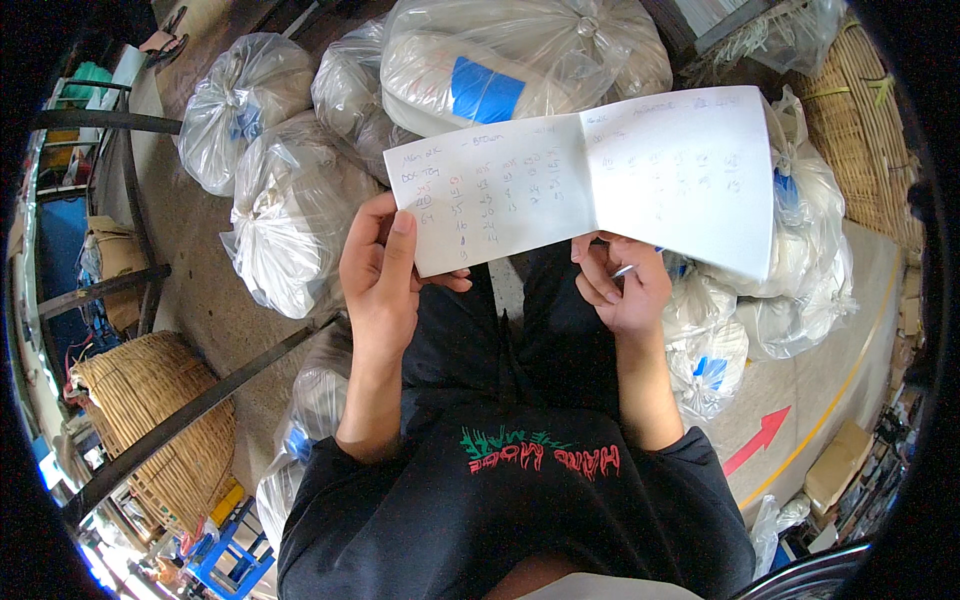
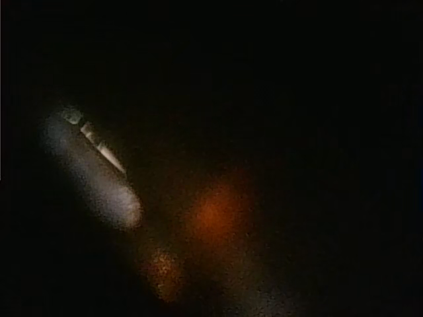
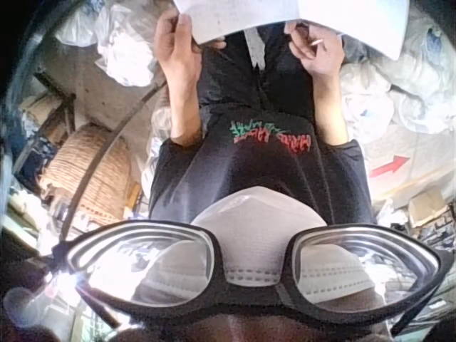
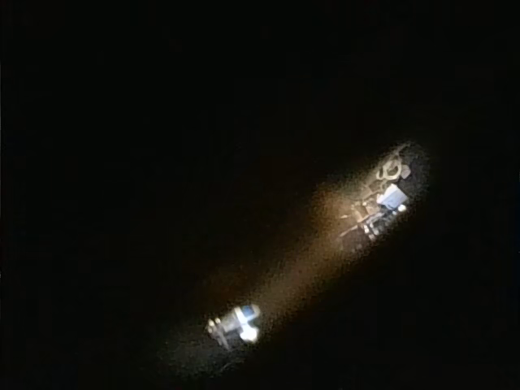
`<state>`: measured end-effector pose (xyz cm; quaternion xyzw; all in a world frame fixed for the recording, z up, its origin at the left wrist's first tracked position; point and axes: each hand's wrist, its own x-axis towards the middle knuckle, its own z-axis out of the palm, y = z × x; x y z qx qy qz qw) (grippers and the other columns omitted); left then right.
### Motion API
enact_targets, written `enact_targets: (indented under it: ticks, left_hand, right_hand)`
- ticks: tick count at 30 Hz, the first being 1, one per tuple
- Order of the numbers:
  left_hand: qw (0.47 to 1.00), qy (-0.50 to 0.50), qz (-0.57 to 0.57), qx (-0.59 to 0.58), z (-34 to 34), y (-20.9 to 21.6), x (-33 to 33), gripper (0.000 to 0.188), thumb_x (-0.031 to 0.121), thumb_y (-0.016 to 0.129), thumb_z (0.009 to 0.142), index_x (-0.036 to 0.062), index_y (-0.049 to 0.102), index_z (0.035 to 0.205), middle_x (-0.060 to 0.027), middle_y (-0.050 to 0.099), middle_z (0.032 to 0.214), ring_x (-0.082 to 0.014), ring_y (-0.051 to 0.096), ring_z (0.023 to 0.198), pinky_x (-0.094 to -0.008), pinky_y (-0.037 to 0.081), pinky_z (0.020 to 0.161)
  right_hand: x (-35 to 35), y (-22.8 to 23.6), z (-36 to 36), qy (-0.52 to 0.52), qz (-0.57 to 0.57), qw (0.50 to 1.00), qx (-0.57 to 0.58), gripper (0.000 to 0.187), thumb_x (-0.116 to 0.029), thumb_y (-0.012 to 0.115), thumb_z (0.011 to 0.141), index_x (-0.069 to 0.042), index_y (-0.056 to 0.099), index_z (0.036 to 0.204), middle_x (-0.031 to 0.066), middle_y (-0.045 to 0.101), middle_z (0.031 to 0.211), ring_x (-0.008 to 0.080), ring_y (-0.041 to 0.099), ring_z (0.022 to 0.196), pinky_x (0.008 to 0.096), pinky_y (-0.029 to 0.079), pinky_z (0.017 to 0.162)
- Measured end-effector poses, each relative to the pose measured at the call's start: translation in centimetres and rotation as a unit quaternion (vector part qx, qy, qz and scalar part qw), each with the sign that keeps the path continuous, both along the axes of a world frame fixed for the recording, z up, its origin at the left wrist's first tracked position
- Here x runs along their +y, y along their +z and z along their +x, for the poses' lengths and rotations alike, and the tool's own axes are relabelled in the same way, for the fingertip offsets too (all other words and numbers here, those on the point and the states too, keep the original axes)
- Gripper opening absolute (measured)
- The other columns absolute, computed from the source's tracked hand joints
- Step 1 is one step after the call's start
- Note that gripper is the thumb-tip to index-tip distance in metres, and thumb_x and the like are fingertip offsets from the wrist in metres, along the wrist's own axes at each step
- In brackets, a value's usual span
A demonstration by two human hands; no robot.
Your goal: The person sits on the floor and labels large plastic-wrapped bags with blue adhesive labels. They write information on a notepad with a pen, then apply the labels to the bags and continue writing.
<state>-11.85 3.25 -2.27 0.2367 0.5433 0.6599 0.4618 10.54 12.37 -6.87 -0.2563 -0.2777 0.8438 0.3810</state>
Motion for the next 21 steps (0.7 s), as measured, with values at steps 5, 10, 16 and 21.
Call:
enact_targets:
  ticks: [5, 10, 16, 21]
  left_hand:
    - [1.000, -0.001, -0.014, 0.014, 0.2, -0.2, 0.0, 0.025, 0.019, 0.044, 0.106, 0.0005, 0.049, 0.121, -0.0144, 0.068, 0.092, -0.0218, 0.069, 0.065, -0.0321, 0.060, 0.051]
    - [1.000, -0.002, 0.007, 0.016, 0.3, -0.3, 0.1, 0.030, 0.022, 0.046, 0.106, -0.0028, 0.052, 0.122, -0.0128, 0.068, 0.094, -0.0194, 0.070, 0.071, -0.0313, 0.061, 0.058]
    - [1.000, -0.006, -0.016, -0.007, 0.1, -3.4, 1.7, 0.035, 0.024, 0.042, 0.108, -0.0023, 0.053, 0.128, -0.0087, 0.066, 0.100, -0.0145, 0.065, 0.086, -0.0276, 0.054, 0.075]
    - [0.793, -0.045, -0.042, 0.606, 0.5, -9.4, 4.7, 0.059, 0.021, 0.070, 0.091, 0.0087, 0.045, 0.143, -0.0241, 0.048, 0.139, -0.0415, 0.043, 0.132, -0.0503, 0.037, 0.110]
  right_hand:
    - [-0.2, 0.3, -0.5, -0.053, -0.016, 0.998, -0.002, 0.028, -0.022, 0.049, 0.102, 0.005, 0.055, 0.108, 0.0153, 0.058, 0.083, 0.0042, 0.030, 0.040, 0.0186, 0.023, 0.036]
    - [0.3, 1.2, -0.4, -0.011, -0.060, 0.997, -0.048, 0.022, -0.014, 0.062, 0.097, -0.006, 0.053, 0.116, -0.0016, 0.050, 0.069, 0.0020, 0.030, 0.041, 0.0185, 0.023, 0.036]
    - [1.3, -0.2, 0.4, 0.024, -0.088, 0.993, -0.080, 0.021, -0.023, 0.056, 0.098, -0.010, 0.051, 0.114, -0.0017, 0.043, 0.063, 0.0035, 0.027, 0.041, 0.0183, 0.022, 0.036]
    - [3.9, -1.5, 2.7, -0.015, -0.148, 0.988, 0.034, 0.015, -0.025, 0.048, 0.098, -0.012, 0.053, 0.105, -0.0009, 0.042, 0.061, 0.0055, 0.029, 0.042, 0.0205, 0.024, 0.035]
